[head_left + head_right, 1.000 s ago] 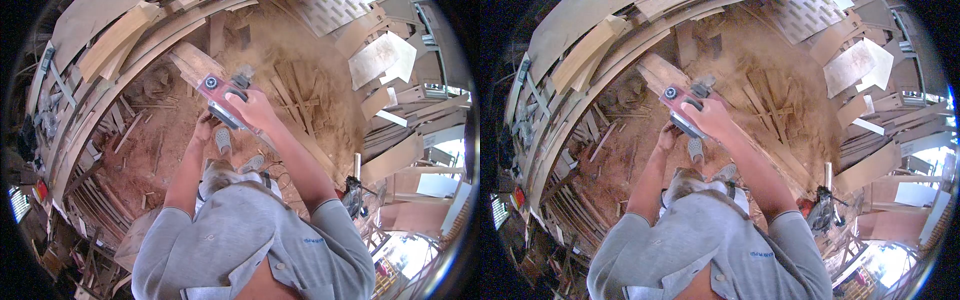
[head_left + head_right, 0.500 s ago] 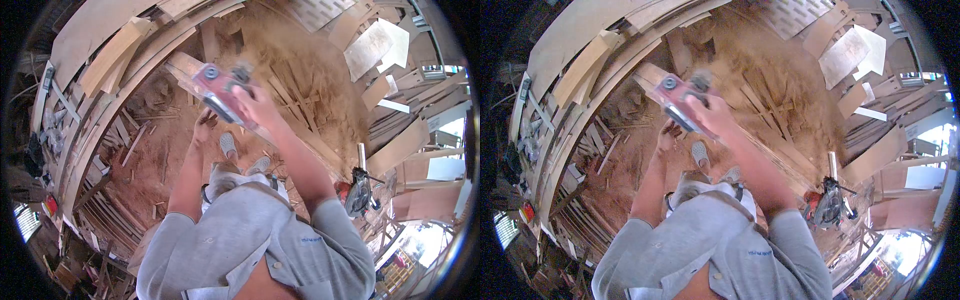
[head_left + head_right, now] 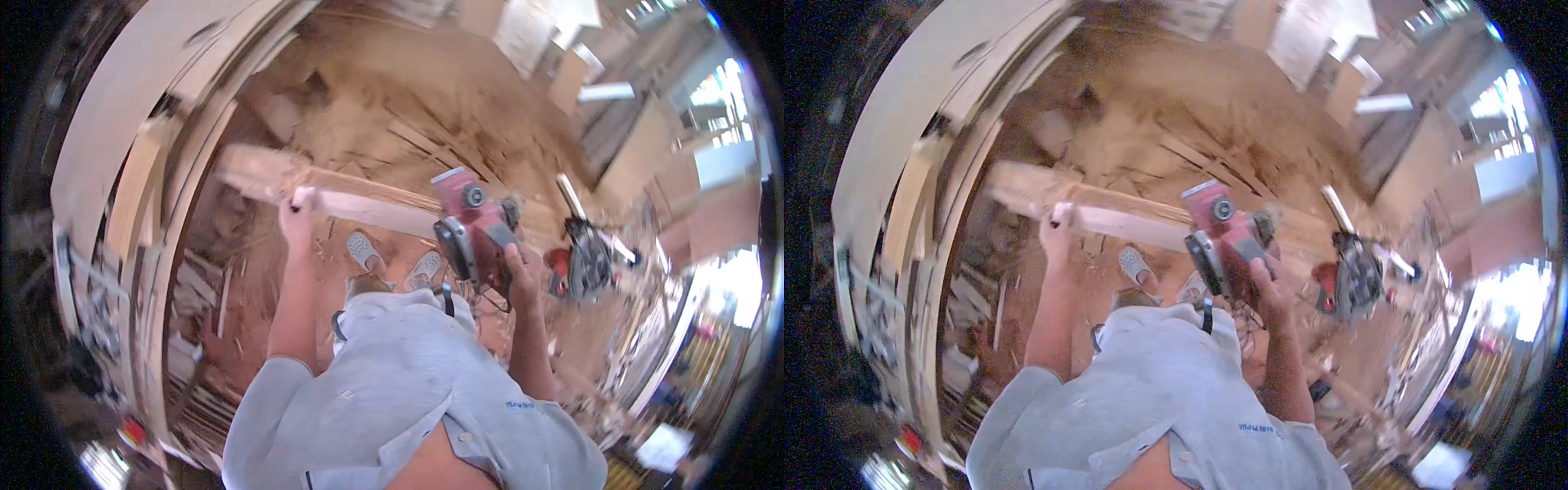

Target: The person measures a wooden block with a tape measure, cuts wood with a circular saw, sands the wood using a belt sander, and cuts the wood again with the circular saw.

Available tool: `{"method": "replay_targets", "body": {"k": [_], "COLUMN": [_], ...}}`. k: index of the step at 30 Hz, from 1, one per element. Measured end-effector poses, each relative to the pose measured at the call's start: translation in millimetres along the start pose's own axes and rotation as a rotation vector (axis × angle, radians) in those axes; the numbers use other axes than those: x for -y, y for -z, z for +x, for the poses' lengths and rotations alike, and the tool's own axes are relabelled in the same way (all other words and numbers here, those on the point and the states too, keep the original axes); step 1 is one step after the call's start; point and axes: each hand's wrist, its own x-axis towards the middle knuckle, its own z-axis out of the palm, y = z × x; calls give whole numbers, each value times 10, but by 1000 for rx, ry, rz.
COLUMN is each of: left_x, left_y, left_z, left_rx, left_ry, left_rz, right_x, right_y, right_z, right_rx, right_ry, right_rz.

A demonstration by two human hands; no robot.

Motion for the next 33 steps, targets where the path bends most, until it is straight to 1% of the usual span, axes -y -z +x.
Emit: {"method": "replay_targets", "body": {"k": [1, 2, 4, 6, 8, 10, 13, 16, 19, 21, 22, 24, 26, 27, 30, 33], "left_x": [163, 336, -108, 432, 144, 70, -184, -274, -660, -708, -730, -803, -846, -810, -842, -816], "left_y": [-1, -31, 40, 61, 33, 27, -136, -294, -423, -504, -538, -586, -611, -622, -708, -873], "left_z": [113, 237, 115, 366, 229, 176, -206, -602, -1300, -1685, -1834, -2033, -2226, -2299, -2569, -2812], "left_rx": [25, 47, 66, 135, 59, 93, 74, -14, 279, 355, 396, 489, 567, 577, 631, 631], "left_ry": [43, 84, 107, -60, -71, -169, -190, -368, -445, -546, -597, -631, -653, -710, -717, -772], "left_rz": [28, 57, 26, 84, 159, 330, 406, 968, 1125, 1130, 1127, 1138, 1156, 1116, 1121, 1067], "right_x": [-159, -196, -229, -136, -155, -316, -543, -648, -627, -722, -786, -854, -877, -904, -1041, -1067], "right_y": [178, 231, 235, 353, 443, 548, 692, 809, 1052, 1191, 1233, 1356, 1512, 1591, 1839, 2124], "right_z": [-66, -146, -298, -468, -631, -773, -968, -1167, -1395, -1510, -1574, -1727, -1888, -1969, -2213, -2483], "right_rx": [8, -23, -95, -58, -44, -44, -104, -93, -65, -37, -46, -80, -88, -87, -93, -133], "right_ry": [-67, -36, 23, -22, -54, -63, -37, 7, -6, -16, 13, 80, 92, 108, 123, 128], "right_rz": [-86, -139, -256, -241, -176, -60, -155, -60, -99, -131, -125, -131, -138, -136, -139, -159]}}
